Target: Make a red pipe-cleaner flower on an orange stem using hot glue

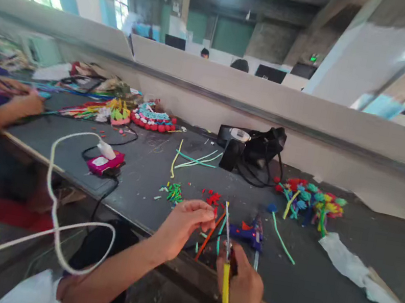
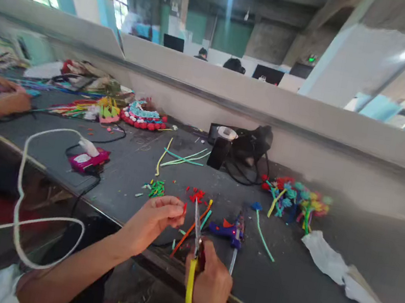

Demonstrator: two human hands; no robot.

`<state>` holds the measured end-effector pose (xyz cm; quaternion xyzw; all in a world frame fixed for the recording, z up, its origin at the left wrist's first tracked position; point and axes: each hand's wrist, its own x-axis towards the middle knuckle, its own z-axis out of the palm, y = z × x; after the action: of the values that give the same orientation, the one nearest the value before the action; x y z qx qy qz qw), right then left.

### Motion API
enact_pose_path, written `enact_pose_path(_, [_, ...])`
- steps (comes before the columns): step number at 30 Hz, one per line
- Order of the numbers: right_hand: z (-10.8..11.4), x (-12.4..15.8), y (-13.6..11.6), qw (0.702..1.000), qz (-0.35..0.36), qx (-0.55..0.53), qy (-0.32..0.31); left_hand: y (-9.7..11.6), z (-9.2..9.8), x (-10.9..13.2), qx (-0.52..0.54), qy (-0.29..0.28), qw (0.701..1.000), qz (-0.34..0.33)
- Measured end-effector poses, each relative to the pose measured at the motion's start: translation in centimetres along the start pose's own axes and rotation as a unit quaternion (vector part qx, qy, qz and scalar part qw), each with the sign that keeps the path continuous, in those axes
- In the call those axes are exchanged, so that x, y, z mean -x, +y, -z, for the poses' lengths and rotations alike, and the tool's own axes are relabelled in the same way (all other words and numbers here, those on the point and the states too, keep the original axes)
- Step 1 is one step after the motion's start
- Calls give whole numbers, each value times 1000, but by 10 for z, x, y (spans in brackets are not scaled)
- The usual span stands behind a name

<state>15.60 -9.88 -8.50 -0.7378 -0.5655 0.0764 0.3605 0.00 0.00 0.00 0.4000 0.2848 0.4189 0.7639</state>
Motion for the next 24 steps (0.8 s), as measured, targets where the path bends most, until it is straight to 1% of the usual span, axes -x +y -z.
enact_pose_path(3, [6,-7,-12,996,-10,-88,-3,1,-1,-2,-29,-13,999,-5])
enact_pose_path(5, [11,-10,-22,986,-44,-162,-20,-1,-1,-1,-80,-28,996,2])
enact_pose_path(7, [16,-11,-33,963,-97,-248,-43,-5,0,2,-160,-47,986,17])
enact_pose_path(9, [19,-12,-43,932,-143,-329,-59,-10,1,5,-258,-67,964,24])
enact_pose_path(11, [20,-13,-50,905,-157,-390,-67,-12,1,7,-344,-77,936,8])
enact_pose_path(14, [18,-13,-53,884,-149,-433,-90,-12,1,8,-418,-82,905,-19])
enact_pose_path(18, [13,-14,-44,868,-152,-460,-112,-12,3,8,-455,-91,885,-27])
enact_pose_path(19, [12,-14,-42,866,-152,-464,-108,-13,5,8,-461,-94,882,-28])
enact_pose_path(21, [13,-18,-36,865,-156,-470,-83,-16,10,10,-479,-104,871,-35])
enact_pose_path(22, [13,-20,-34,864,-159,-472,-66,-17,12,11,-496,-109,860,-50])
enact_pose_path(24, [16,-24,-29,862,-167,-477,-35,-19,17,14,-545,-125,822,-109])
